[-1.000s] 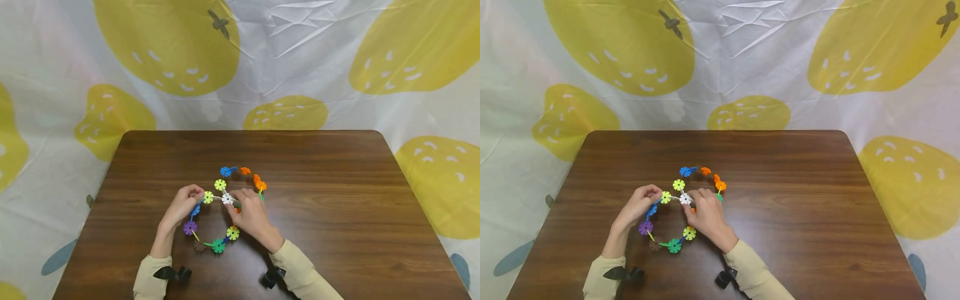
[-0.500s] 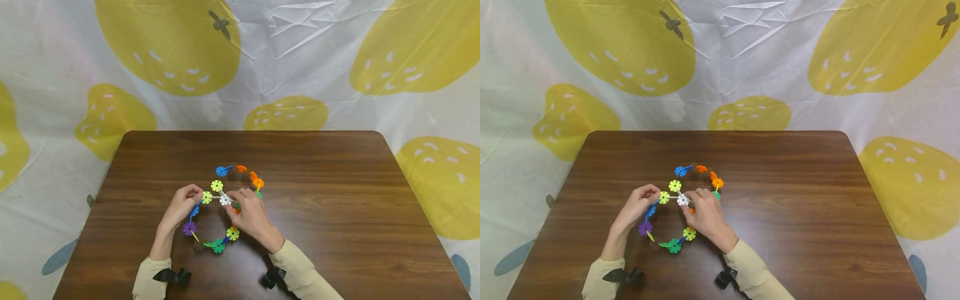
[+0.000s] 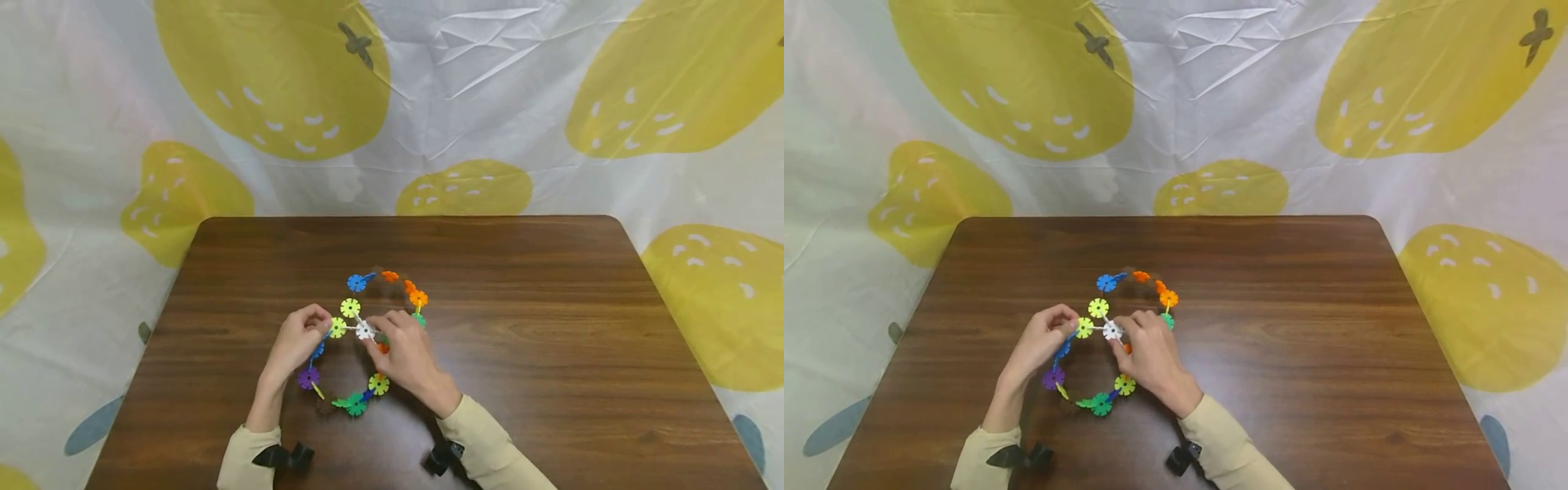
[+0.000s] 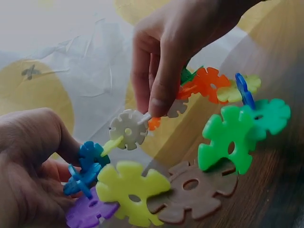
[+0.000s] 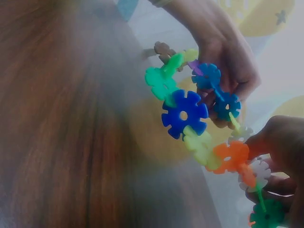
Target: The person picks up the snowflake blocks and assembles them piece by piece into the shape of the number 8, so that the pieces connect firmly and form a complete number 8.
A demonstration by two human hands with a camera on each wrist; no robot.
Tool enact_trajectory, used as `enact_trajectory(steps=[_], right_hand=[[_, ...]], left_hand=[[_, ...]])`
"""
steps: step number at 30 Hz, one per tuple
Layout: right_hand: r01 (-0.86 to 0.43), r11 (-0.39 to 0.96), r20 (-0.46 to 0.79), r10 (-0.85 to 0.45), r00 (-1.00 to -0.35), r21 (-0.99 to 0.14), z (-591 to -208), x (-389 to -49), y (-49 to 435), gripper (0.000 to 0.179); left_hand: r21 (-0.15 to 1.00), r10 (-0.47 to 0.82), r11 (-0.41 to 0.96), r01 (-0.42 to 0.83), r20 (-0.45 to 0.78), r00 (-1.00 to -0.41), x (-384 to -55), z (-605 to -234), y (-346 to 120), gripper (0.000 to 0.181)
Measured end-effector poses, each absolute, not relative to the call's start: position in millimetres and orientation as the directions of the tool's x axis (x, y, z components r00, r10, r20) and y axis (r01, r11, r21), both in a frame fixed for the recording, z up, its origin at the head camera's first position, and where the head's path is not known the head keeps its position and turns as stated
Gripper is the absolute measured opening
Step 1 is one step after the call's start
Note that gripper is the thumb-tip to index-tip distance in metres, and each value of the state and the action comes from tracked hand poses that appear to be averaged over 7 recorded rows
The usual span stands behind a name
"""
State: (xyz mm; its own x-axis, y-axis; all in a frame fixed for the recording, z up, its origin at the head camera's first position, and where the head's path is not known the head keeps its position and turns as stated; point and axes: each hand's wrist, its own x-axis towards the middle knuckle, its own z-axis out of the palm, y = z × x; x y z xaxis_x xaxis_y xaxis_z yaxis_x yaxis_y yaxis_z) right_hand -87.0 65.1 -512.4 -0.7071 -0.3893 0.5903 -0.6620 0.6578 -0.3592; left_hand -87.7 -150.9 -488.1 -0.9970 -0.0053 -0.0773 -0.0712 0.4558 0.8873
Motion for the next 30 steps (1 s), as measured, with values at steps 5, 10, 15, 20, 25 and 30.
enact_trajectory(steps=[5,10,15,20,25,30], right_hand=[[-0.689,0.633,0.613,-0.4,-0.681,-0.353,-514.7,-86.7,64.4,0.03],[-0.735,0.592,0.669,-0.403,-0.624,-0.33,-518.4,-88.4,65.3,0.03],[-0.755,0.577,0.693,-0.406,-0.596,-0.311,-520.6,-90.1,66.0,0.029],[-0.753,0.588,0.675,-0.429,-0.601,-0.297,-520.7,-93.8,66.6,0.029],[-0.771,0.583,0.655,-0.481,-0.582,-0.256,-518.5,-100.3,69.8,0.03],[-0.782,0.569,0.623,-0.521,-0.583,-0.255,-517.1,-109.2,73.8,0.028]], left_hand=[[0.893,-0.016,0.444,-0.076,-0.077,-0.997,-86.5,-487.5,-149.6,0.01],[0.923,-0.023,0.376,-0.081,-0.078,-0.997,-87.3,-489.4,-146.0,0.009],[0.936,-0.025,0.339,-0.098,-0.095,-0.995,-87.5,-492.0,-143.5,0.009],[0.927,0.003,0.365,-0.086,-0.094,-0.996,-88.2,-492.5,-149.1,0.01],[0.917,0.048,0.391,-0.076,-0.103,-0.994,-87.7,-494.3,-155.0,0.011],[0.916,0.06,0.392,-0.08,-0.112,-0.992,-86.4,-501.9,-155.1,0.011]])
